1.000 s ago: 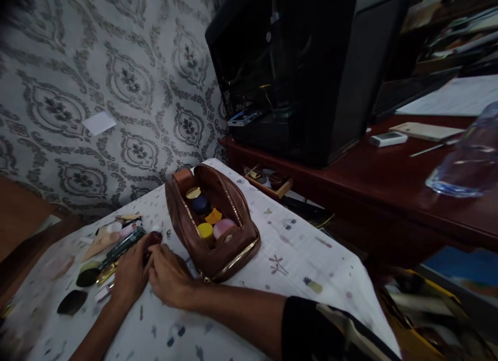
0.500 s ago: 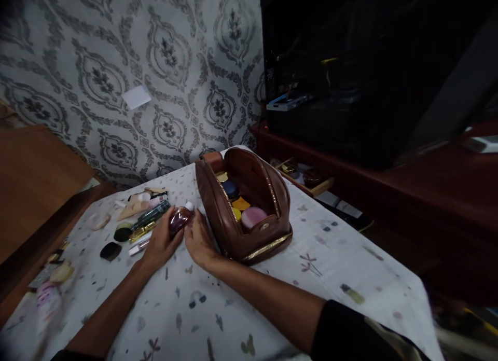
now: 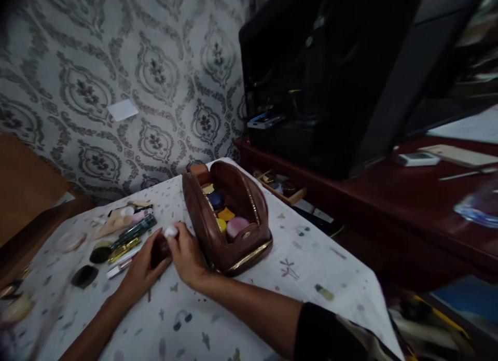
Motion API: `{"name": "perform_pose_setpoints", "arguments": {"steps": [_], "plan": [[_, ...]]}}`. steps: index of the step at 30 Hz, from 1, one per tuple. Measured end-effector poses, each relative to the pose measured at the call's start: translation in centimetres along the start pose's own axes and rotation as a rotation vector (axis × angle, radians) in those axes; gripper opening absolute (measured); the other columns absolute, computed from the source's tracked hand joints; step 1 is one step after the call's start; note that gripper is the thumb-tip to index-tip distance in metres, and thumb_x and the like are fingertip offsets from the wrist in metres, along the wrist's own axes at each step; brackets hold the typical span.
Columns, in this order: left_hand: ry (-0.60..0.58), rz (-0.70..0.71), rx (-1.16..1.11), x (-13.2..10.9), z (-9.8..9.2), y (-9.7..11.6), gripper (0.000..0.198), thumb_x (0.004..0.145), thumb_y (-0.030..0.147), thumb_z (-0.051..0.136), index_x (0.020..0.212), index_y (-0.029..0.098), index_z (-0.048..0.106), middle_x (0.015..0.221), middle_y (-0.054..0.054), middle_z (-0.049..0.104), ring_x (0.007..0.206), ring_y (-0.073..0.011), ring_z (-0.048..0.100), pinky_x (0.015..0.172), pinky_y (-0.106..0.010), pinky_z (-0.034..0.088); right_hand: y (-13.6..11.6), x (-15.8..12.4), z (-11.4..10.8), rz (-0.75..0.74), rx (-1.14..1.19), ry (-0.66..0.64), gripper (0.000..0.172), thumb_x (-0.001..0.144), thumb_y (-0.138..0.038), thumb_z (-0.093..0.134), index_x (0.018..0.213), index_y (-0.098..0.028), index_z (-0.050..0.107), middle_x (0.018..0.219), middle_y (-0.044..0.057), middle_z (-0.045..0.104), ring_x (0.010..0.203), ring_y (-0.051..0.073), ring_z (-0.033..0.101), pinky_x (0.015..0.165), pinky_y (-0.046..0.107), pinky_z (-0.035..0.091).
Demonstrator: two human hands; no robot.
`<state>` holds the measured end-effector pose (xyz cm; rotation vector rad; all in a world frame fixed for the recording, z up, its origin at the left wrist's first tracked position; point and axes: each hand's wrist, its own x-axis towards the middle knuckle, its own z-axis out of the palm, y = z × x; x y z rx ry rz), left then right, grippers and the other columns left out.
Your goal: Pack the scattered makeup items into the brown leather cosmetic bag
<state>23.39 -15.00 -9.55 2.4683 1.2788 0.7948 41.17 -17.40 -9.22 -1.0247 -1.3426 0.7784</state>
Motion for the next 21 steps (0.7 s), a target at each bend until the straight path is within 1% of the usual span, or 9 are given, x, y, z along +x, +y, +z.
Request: {"name": "perform_pose_setpoints", "arguments": {"steps": [2,5,8,11,16,21], "plan": [[0.017,-0.022,-0.012,0.1,0.2,-0.1,0.065,0.094,0.049,0.056,0.149,0.024,0.032,0.150,-0.015,0.049,0.137,-0.0314,0.050,0.114,-0.054,0.041,-1.0,-0.4,-0.3,-0.054,-0.017,-0.022,0.020,0.094,-0.025,0.049,0.113,-0.020,0.054,0.097,0.004,0.063,0.086,0.018,0.061,0.081,0.031,0.050],[0.017,-0.036,-0.044,0.3,0.2,-0.1,0.063,0.093,0.052,0.058,0.145,0.024,0.036,0.146,-0.016,0.053,0.134,-0.0334,0.053,0.111,-0.057,0.044,-1.9,-0.6,-0.7,-0.100,-0.050,-0.013,0.012,0.091,-0.018,0.054,0.102,-0.021,0.054,0.096,0.002,0.058,0.086,0.017,0.057,0.080,0.030,0.047],[0.003,-0.012,-0.066,0.3,0.0,-0.3,0.063,0.092,0.052,0.059,0.144,0.023,0.037,0.145,-0.016,0.054,0.133,-0.0343,0.054,0.110,-0.058,0.043,-2.4,-0.6,-1.0,-0.098,-0.038,-0.016,0.011,0.089,-0.015,0.056,0.098,-0.021,0.052,0.094,0.001,0.056,0.087,0.017,0.055,0.080,0.030,0.046],[-0.035,0.015,-0.069,0.3,-0.2,-0.6,0.063,0.092,0.050,0.060,0.145,0.024,0.038,0.146,-0.016,0.053,0.133,-0.0339,0.055,0.109,-0.056,0.045,-2.6,-0.6,-1.1,-0.088,-0.042,-0.032,0.014,0.087,-0.015,0.060,0.096,-0.022,0.052,0.095,0.000,0.054,0.087,0.017,0.055,0.081,0.030,0.046],[0.014,0.035,-0.086,0.4,0.0,-0.6,0.063,0.090,0.053,0.062,0.143,0.024,0.041,0.141,-0.014,0.058,0.129,-0.0341,0.058,0.108,-0.054,0.047,-2.7,-0.7,-1.1,-0.098,-0.075,-0.049,0.014,0.087,-0.016,0.064,0.096,-0.022,0.056,0.096,0.000,0.052,0.090,0.017,0.054,0.082,0.029,0.045],[-0.013,0.011,-0.088,0.4,0.1,-0.3,0.064,0.091,0.052,0.061,0.145,0.024,0.039,0.142,-0.016,0.056,0.129,-0.0336,0.058,0.107,-0.054,0.048,-2.6,-0.6,-1.2,-0.114,-0.098,-0.052,0.010,0.089,-0.016,0.062,0.095,-0.022,0.057,0.094,-0.001,0.051,0.089,0.016,0.054,0.082,0.028,0.045]]}}
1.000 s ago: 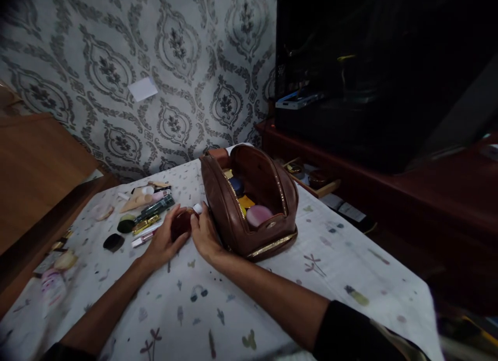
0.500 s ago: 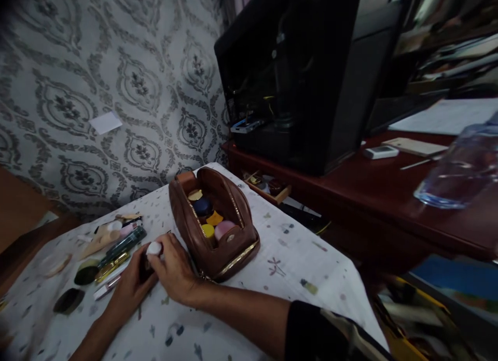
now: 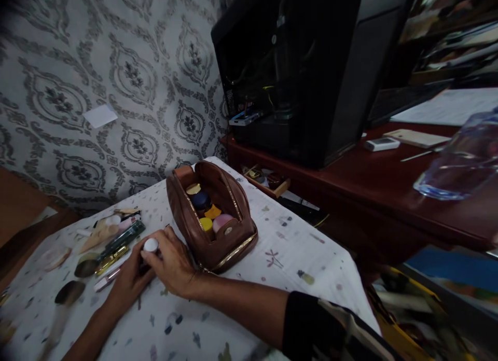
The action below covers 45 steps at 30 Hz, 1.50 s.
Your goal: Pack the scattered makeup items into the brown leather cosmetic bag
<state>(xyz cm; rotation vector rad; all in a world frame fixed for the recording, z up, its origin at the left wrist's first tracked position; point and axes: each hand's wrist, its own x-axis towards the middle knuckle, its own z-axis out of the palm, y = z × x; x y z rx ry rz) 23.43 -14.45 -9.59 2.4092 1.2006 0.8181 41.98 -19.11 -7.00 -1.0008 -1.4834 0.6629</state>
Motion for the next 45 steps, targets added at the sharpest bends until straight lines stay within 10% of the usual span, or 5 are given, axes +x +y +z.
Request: {"name": "perform_pose_setpoints", "arguments": {"steps": [35,45], "plan": [[-0.033,0.024,0.027,-0.1,-0.6,0.5,0.066,0.095,0.051,0.055,0.150,0.020,0.037,0.150,-0.016,0.050,0.137,-0.0315,0.050,0.114,-0.051,0.039,1.0,0.3,0.0,-0.027,-0.009,0.033,0.023,0.096,-0.029,0.049,0.113,-0.017,0.061,0.107,0.009,0.064,0.102,0.022,0.060,0.091,0.036,0.050],[0.011,0.030,0.150,-0.2,0.1,2.0,0.067,0.096,0.050,0.054,0.152,0.020,0.032,0.149,-0.017,0.051,0.138,-0.0301,0.050,0.113,-0.050,0.042,2.8,0.6,0.8,0.243,0.265,0.021,0.054,0.097,-0.054,0.047,0.136,-0.020,0.058,0.139,0.012,0.061,0.133,0.025,0.053,0.115,0.042,0.039]]}}
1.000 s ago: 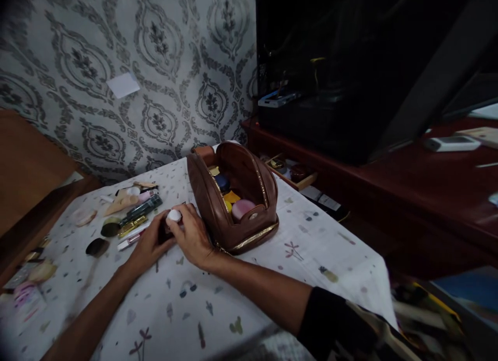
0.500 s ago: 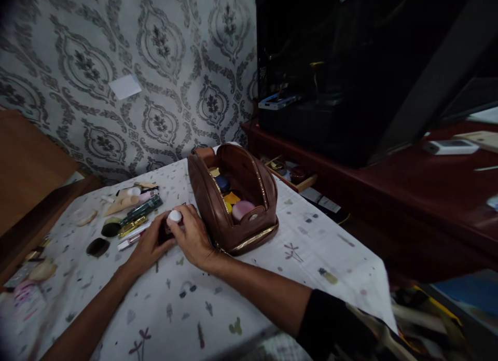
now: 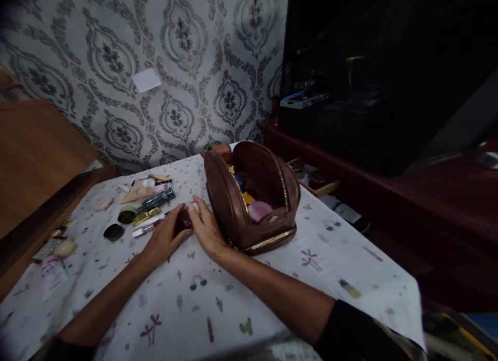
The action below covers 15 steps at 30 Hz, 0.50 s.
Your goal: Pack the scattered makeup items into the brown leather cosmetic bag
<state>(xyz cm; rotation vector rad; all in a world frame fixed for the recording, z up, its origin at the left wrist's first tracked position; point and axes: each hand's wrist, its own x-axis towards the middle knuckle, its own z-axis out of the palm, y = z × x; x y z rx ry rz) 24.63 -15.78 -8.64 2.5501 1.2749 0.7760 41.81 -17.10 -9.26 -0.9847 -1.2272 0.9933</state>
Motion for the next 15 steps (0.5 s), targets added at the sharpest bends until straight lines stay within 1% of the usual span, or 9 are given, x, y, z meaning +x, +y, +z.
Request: {"name": "perform_pose_setpoints", "arguments": {"steps": [2,4,6,8,11,13,15], "plan": [[-0.003,0.031,0.049,-0.3,0.0,0.6,0.071,0.096,0.050,0.055,0.154,0.021,0.027,0.153,-0.017,0.047,0.141,-0.0310,0.046,0.115,-0.052,0.040,0.1,0.2,0.2,0.085,0.088,0.013,0.062,0.096,-0.065,0.041,0.134,-0.020,0.059,0.135,0.013,0.064,0.129,0.025,0.057,0.112,0.044,0.042],[-0.010,0.045,0.084,-0.8,-0.1,1.2,0.075,0.097,0.050,0.054,0.157,0.022,0.020,0.157,-0.017,0.041,0.145,-0.0318,0.041,0.117,-0.053,0.037,0.0,0.4,0.5,0.155,0.178,0.027,0.069,0.095,-0.072,0.035,0.133,-0.019,0.059,0.131,0.014,0.066,0.124,0.025,0.061,0.109,0.044,0.046],[-0.022,0.039,0.097,-1.8,-0.3,1.8,0.075,0.098,0.049,0.051,0.159,0.023,0.016,0.160,-0.017,0.037,0.147,-0.0320,0.038,0.118,-0.052,0.036,-0.3,0.5,0.7,0.224,0.278,0.034,0.075,0.093,-0.074,0.035,0.135,-0.016,0.056,0.130,0.016,0.066,0.122,0.026,0.063,0.108,0.043,0.047],[-0.033,0.044,0.090,-2.9,-0.7,2.5,0.072,0.100,0.047,0.049,0.159,0.023,0.015,0.161,-0.016,0.035,0.148,-0.0318,0.036,0.119,-0.052,0.036,-0.7,0.5,0.7,0.281,0.363,0.044,0.077,0.093,-0.074,0.037,0.138,-0.013,0.052,0.132,0.018,0.064,0.124,0.026,0.062,0.108,0.040,0.047],[-0.027,0.067,0.055,-4.4,-1.6,4.0,0.065,0.101,0.041,0.047,0.158,0.026,0.020,0.158,-0.014,0.039,0.145,-0.0306,0.039,0.117,-0.050,0.038,-1.2,0.4,0.7,0.315,0.391,0.029,0.074,0.095,-0.070,0.035,0.140,-0.013,0.049,0.138,0.019,0.060,0.129,0.025,0.059,0.109,0.039,0.046],[-0.018,0.076,0.005,-5.0,-2.2,5.0,0.054,0.102,0.036,0.047,0.153,0.027,0.030,0.151,-0.013,0.047,0.140,-0.0289,0.045,0.114,-0.048,0.042,-1.5,0.3,0.6,0.330,0.396,0.021,0.071,0.096,-0.069,0.033,0.139,-0.015,0.050,0.139,0.018,0.060,0.130,0.025,0.058,0.109,0.040,0.045],[-0.007,0.070,-0.061,-5.2,-2.5,5.7,0.045,0.102,0.033,0.047,0.145,0.027,0.039,0.143,-0.013,0.053,0.133,-0.0277,0.051,0.110,-0.047,0.045,-1.8,0.2,0.6,0.357,0.445,0.037,0.067,0.096,-0.068,0.037,0.136,-0.017,0.053,0.137,0.016,0.061,0.129,0.025,0.058,0.110,0.040,0.044]]}}
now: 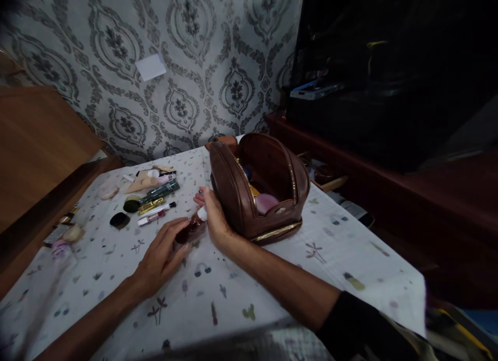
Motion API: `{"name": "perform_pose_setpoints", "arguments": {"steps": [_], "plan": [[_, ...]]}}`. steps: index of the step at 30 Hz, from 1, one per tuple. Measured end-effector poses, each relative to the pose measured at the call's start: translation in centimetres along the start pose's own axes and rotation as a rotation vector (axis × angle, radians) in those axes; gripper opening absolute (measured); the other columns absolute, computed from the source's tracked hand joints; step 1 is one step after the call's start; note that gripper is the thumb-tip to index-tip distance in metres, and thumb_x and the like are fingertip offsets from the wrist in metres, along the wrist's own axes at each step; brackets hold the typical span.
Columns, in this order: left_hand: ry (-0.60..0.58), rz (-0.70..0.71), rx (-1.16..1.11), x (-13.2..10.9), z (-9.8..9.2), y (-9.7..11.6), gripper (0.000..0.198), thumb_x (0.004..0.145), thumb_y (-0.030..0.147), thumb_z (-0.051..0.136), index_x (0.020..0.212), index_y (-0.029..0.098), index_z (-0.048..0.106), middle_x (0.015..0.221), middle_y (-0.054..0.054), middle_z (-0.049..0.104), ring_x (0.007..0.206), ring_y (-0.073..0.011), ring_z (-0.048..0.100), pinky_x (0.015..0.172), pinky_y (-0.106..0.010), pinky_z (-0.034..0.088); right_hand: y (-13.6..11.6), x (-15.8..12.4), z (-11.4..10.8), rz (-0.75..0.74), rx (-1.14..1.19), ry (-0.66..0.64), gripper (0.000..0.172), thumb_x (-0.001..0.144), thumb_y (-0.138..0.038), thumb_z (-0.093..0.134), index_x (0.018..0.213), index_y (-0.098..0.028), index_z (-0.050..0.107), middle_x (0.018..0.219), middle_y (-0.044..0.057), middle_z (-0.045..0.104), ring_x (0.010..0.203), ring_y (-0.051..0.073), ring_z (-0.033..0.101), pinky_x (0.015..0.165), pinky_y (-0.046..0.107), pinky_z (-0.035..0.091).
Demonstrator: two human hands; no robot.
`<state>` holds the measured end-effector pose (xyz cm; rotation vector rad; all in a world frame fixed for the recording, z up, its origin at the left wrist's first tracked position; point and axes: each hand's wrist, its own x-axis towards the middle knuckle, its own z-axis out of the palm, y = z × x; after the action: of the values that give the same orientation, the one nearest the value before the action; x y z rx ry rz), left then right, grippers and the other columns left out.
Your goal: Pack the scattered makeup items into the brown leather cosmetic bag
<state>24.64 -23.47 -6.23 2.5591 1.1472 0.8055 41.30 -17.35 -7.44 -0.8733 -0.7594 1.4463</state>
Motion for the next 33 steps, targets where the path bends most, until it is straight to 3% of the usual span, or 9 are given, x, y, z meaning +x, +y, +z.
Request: {"name": "perform_pose_setpoints", "arguments": {"steps": [2,4,8,14,21,25,28,33], "plan": [[0.023,-0.025,-0.032,0.1,0.1,0.1,0.046,0.100,0.036,0.052,0.143,0.026,0.040,0.141,-0.014,0.053,0.131,-0.0293,0.051,0.109,-0.049,0.045,-0.1,-0.1,0.2,0.029,0.079,0.019,0.060,0.095,-0.066,0.043,0.130,-0.018,0.057,0.133,0.014,0.064,0.128,0.024,0.058,0.110,0.039,0.043],[0.027,-0.065,-0.021,0.2,0.6,-0.3,0.062,0.095,0.045,0.058,0.148,0.024,0.033,0.145,-0.016,0.049,0.135,-0.0333,0.048,0.110,-0.053,0.042,-0.3,-0.3,0.4,0.047,0.130,0.029,0.053,0.095,-0.063,0.047,0.123,-0.020,0.060,0.128,0.012,0.067,0.127,0.024,0.059,0.109,0.039,0.043],[-0.043,-0.114,-0.010,0.1,1.7,-1.3,0.081,0.091,0.055,0.062,0.155,0.024,0.023,0.153,-0.018,0.042,0.140,-0.0380,0.041,0.113,-0.059,0.036,-0.7,-0.5,0.7,0.056,0.136,0.036,0.045,0.098,-0.058,0.044,0.116,-0.021,0.063,0.123,0.010,0.069,0.123,0.024,0.061,0.106,0.039,0.045],[-0.042,-0.182,-0.115,0.0,1.2,-0.3,0.055,0.099,0.044,0.050,0.148,0.024,0.034,0.147,-0.015,0.049,0.136,-0.0321,0.046,0.112,-0.053,0.039,-1.0,-0.6,0.8,0.075,0.122,0.010,0.043,0.100,-0.054,0.041,0.115,-0.020,0.062,0.125,0.011,0.067,0.122,0.023,0.062,0.103,0.037,0.047],[0.015,-0.201,-0.167,-0.4,-0.1,1.4,0.037,0.096,0.037,0.055,0.131,0.024,0.048,0.127,-0.011,0.061,0.117,-0.0263,0.059,0.099,-0.042,0.048,-0.9,-0.5,0.5,0.071,0.089,-0.043,0.048,0.098,-0.060,0.039,0.114,-0.020,0.061,0.123,0.012,0.068,0.119,0.023,0.063,0.100,0.036,0.048],[-0.040,-0.242,-0.217,-0.2,-0.3,1.7,0.039,0.093,0.040,0.060,0.127,0.022,0.050,0.116,-0.010,0.063,0.105,-0.0260,0.061,0.091,-0.042,0.050,-0.8,-0.5,0.3,0.053,0.081,-0.073,0.052,0.094,-0.066,0.042,0.108,-0.021,0.063,0.116,0.011,0.070,0.115,0.023,0.065,0.096,0.036,0.049],[-0.120,-0.219,-0.245,0.1,-0.2,1.8,0.040,0.094,0.042,0.058,0.129,0.022,0.053,0.120,-0.011,0.063,0.108,-0.0278,0.059,0.094,-0.044,0.048,-0.8,-0.6,0.3,0.045,0.071,-0.084,0.054,0.091,-0.070,0.045,0.104,-0.021,0.065,0.109,0.009,0.071,0.111,0.023,0.065,0.092,0.034,0.049],[-0.127,-0.307,-0.293,0.1,0.0,1.8,0.038,0.095,0.041,0.055,0.127,0.021,0.056,0.121,-0.011,0.065,0.112,-0.0284,0.059,0.098,-0.044,0.047,-0.5,-0.5,0.4,-0.009,0.000,-0.107,0.061,0.082,-0.077,0.052,0.100,-0.020,0.066,0.106,0.009,0.070,0.106,0.024,0.065,0.089,0.035,0.049]]}}
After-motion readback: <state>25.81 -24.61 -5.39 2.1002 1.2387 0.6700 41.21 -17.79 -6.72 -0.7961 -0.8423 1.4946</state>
